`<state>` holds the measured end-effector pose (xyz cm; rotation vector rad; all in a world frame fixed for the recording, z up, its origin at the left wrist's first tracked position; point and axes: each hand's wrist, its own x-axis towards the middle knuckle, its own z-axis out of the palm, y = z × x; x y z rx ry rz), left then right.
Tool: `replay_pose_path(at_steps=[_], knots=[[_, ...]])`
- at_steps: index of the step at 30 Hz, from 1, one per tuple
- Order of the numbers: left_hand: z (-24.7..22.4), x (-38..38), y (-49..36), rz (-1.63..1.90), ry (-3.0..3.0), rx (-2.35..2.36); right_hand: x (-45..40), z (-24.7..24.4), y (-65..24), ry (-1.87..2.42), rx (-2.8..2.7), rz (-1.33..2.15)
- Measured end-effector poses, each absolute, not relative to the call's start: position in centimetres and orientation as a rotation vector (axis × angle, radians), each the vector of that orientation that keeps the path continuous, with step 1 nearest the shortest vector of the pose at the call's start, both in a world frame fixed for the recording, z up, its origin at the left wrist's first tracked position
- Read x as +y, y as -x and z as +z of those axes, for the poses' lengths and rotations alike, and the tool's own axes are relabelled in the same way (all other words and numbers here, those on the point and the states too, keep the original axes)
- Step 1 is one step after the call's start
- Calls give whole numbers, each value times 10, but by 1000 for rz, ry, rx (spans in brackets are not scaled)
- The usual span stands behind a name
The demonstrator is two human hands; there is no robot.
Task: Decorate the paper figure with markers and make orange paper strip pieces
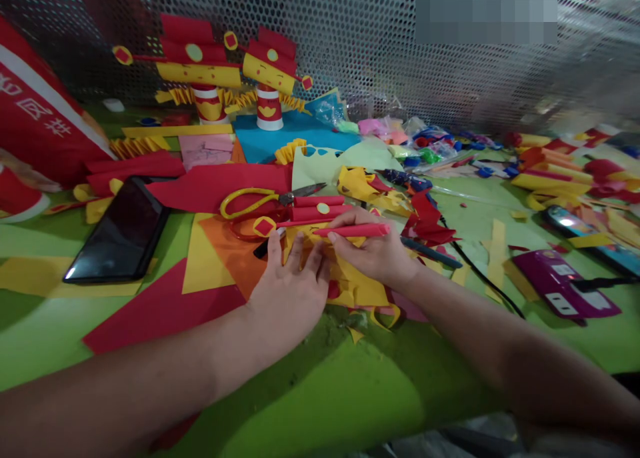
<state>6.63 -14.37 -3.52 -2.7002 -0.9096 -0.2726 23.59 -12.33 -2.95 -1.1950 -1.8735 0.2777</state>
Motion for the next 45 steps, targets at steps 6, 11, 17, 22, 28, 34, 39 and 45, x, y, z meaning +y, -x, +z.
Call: replay_pose_path(at_steps=[6,11,17,22,28,34,39,45], knots=[[-36,-143,-66,-294,2691,-896,-124,-30,-235,1183,-1890,280],[-36,-144,-65,-278,2694,-902,-125,-28,-235,1179,-1894,304],[-32,-144,-67,-215,2717,-922,-124,-28,-235,1230,-1867,299],[-30,-144,-68,-184,2735,-938,-124,-29,-235,1190,-1876,269],[-32,-144,-67,-204,2740,-937,-124,-29,-236,1155,-1910,263],[-34,-144,-66,-263,2755,-933,-123,-31,-237,1193,-1897,264],[-35,-144,-66,-264,2734,-925,-125,-30,-236,1153,-1905,262],[-32,-145,-67,-210,2768,-952,-125,-29,-237,1204,-1895,281]])
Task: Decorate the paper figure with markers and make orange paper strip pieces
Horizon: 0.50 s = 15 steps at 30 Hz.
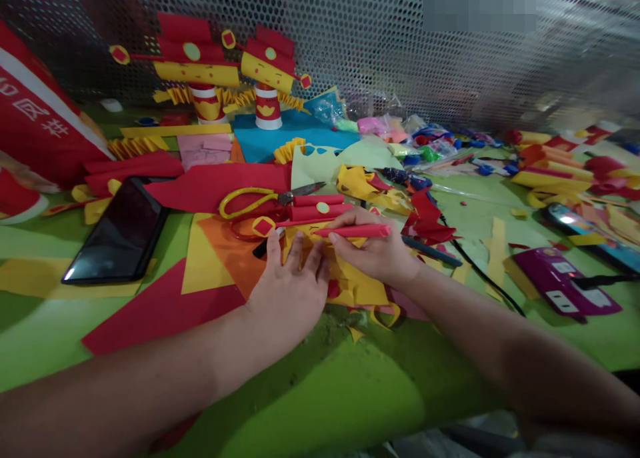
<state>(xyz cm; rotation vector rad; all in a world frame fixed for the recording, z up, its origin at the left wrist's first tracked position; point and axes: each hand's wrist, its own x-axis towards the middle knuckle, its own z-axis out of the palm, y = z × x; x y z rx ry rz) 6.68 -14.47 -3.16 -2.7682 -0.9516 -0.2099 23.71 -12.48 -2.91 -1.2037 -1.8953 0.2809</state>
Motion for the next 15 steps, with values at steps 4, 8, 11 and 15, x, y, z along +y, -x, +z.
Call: replay_pose_path(at_steps=[4,8,11,15], knots=[[-30,-145,-67,-200,2788,-967,-124,-29,-236,1154,-1905,246],[-32,-144,-66,-250,2797,-962,-125,-28,-236,1155,-1924,227],[-35,-144,-66,-293,2784,-949,-126,-28,-236,1166,-1921,241],[-36,-143,-66,-286,2742,-932,-125,-28,-236,1156,-1903,230]])
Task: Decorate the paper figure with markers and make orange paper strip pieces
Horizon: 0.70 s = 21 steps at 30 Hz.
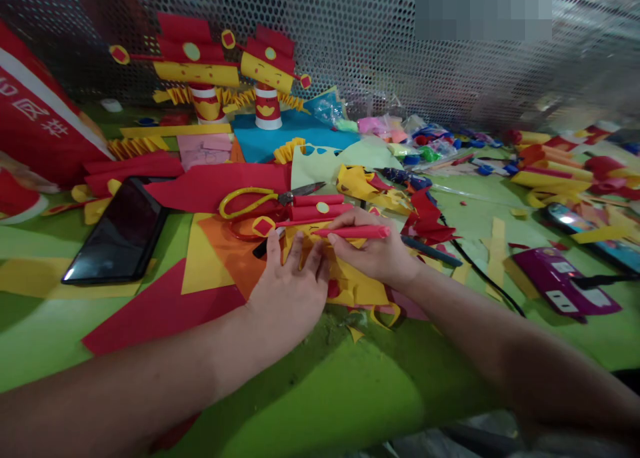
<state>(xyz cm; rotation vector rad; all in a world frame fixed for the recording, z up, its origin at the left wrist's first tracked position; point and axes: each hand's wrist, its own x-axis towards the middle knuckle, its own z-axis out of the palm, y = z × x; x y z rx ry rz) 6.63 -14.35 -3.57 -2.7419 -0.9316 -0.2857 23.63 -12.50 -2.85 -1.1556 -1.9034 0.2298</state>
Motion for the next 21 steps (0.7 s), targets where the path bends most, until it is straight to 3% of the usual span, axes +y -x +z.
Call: replay_pose_path(at_steps=[21], knots=[[-35,-144,-67,-237,2738,-930,-125,-28,-237,1119,-1952,200]])
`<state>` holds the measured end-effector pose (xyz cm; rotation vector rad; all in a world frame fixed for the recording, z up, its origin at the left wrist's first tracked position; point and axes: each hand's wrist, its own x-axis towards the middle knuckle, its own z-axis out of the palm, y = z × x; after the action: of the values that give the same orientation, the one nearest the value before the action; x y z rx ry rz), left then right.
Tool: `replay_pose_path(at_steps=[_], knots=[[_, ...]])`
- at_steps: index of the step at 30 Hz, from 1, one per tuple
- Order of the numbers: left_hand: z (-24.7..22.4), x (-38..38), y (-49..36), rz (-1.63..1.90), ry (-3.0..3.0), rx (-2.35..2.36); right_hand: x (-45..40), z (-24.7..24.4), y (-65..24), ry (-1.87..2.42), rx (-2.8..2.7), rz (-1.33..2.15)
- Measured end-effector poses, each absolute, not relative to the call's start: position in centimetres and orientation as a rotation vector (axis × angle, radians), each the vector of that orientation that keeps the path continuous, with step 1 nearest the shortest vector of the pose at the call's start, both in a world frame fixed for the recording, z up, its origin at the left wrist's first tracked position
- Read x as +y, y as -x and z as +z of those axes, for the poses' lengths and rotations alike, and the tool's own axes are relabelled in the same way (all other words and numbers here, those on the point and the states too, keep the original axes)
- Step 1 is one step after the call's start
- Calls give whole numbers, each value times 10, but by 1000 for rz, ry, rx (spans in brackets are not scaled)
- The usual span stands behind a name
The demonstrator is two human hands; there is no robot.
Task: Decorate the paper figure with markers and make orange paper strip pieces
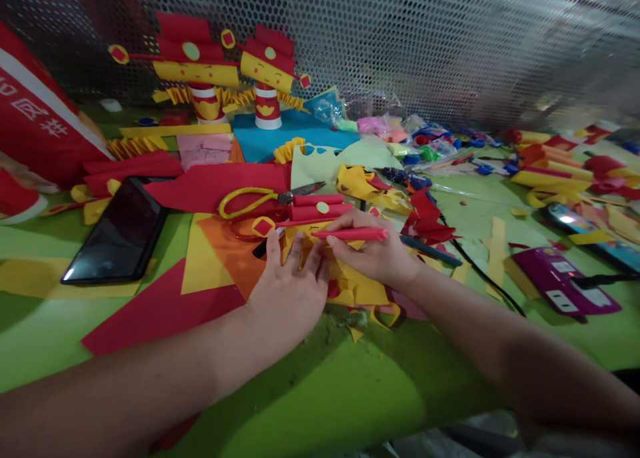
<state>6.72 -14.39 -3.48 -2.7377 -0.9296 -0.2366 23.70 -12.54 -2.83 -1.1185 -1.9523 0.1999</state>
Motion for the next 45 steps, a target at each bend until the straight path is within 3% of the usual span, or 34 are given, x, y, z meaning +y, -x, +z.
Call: replay_pose_path(at_steps=[33,45], knots=[[-34,-144,-67,-224,2765,-951,-125,-28,-237,1139,-1948,181],[-33,-144,-65,-185,2727,-944,-121,0,-251,1126,-1464,521]])
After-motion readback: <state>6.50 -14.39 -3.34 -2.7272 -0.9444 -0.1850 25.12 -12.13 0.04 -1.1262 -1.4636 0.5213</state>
